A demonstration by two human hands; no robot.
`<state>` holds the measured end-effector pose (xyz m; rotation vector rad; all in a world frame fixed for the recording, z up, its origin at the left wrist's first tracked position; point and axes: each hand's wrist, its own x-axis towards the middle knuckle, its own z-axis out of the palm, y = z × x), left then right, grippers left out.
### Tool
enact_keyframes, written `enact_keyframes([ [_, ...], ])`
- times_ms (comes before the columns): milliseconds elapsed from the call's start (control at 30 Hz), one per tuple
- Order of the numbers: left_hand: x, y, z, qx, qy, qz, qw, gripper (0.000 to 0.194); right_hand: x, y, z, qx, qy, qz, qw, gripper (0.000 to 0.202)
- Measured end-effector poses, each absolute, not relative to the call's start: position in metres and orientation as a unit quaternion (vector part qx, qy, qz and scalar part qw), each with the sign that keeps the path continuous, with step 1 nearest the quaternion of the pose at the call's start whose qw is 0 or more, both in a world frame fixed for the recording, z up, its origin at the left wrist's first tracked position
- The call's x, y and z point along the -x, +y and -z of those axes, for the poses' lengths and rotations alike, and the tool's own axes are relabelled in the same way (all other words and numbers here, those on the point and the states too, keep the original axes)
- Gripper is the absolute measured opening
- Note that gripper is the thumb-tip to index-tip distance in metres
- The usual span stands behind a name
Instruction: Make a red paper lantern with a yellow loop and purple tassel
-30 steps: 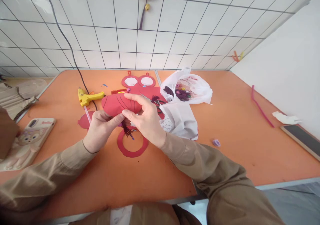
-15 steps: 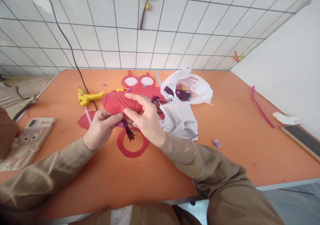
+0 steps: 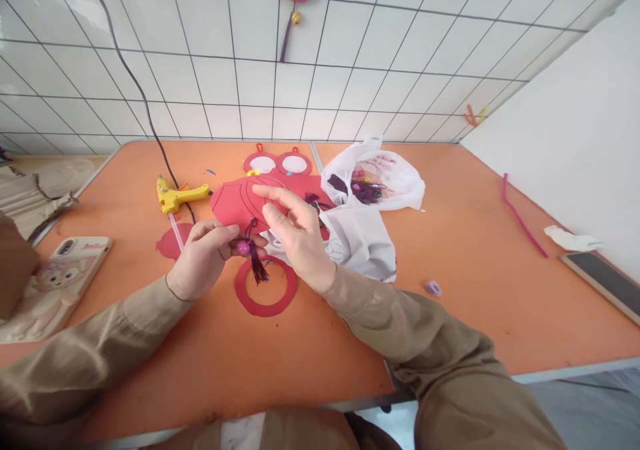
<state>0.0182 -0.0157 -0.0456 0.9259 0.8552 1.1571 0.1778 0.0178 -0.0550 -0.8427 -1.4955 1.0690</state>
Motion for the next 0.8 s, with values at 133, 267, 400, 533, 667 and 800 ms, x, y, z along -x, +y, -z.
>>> enact_keyframes([
  [133,-0.02,-0.0163,0.0446,-0.407,0.385,-0.501,0.66,0.021,-0.1784,0.0182,0.0536,0.358,-0.63,-0.432,0.536,0.032],
  [267,-0.0211,-0.0165,0.0476,-0.41,0.378,-0.497,0.665,0.013,-0.1773,0.0176,0.051,0.349,-0.621,-0.452,0.537,0.031],
  [400,-0.0219,-0.0167,0.0507,-0.42,0.368,-0.502,0.661,0.01,-0.1757,0.0172,0.0482,0.333,-0.606,-0.481,0.539,0.036],
  [533,-0.0231,-0.0172,0.0496,-0.427,0.364,-0.51,0.652,0.017,-0.1751,0.0168,0.0465,0.342,-0.61,-0.481,0.529,0.041],
  [667,-0.0232,-0.0168,0.047,-0.4,0.35,-0.519,0.669,0.019,-0.1756,0.0171,0.0483,0.356,-0.607,-0.49,0.515,0.041],
  [800,-0.0219,-0.0159,0.0473,-0.399,0.356,-0.519,0.667,0.015,-0.1754,0.0177,0.0499,0.342,-0.594,-0.493,0.536,0.035],
])
